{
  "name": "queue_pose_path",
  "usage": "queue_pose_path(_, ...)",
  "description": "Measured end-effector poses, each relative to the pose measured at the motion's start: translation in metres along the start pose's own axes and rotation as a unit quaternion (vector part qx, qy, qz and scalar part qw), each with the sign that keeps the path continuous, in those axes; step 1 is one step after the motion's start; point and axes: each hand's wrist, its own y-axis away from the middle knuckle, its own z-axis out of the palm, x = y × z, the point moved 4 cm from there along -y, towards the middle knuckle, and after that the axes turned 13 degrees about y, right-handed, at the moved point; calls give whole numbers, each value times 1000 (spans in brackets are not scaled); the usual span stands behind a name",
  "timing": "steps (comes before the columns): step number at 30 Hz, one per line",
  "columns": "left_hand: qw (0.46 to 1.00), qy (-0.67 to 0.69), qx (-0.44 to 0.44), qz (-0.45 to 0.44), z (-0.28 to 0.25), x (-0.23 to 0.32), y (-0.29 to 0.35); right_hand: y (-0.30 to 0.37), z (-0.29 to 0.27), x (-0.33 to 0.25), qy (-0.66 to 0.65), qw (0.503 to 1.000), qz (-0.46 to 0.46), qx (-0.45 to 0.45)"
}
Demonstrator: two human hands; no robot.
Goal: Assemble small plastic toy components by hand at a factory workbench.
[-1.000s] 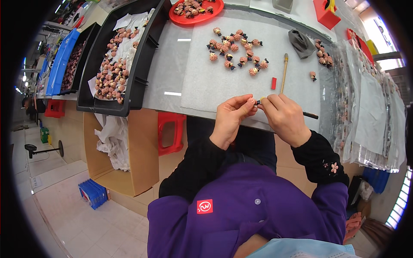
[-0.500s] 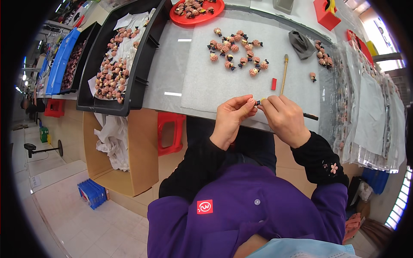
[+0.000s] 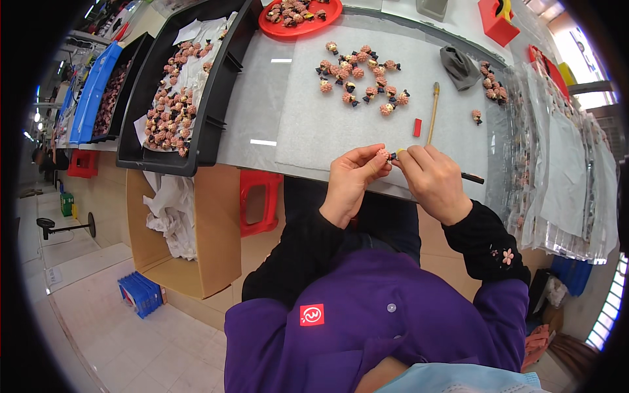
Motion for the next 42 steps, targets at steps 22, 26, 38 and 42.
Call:
queue_pose_path(22,999,-22,-26,37,12,12,4,20,28,93,2,966,252,55)
queue_pose_path(26,998,-35,-29,33,13,12,5,-8,49,92,7,960,265,-88)
queue_pose_path(38,997,-34,-51,40,9,18,2,-7,27,106,-443,853,276,-9)
queue_pose_path(42,996,-55,-54,44,12,16,0,-4,-4,79,-437,853,232,165)
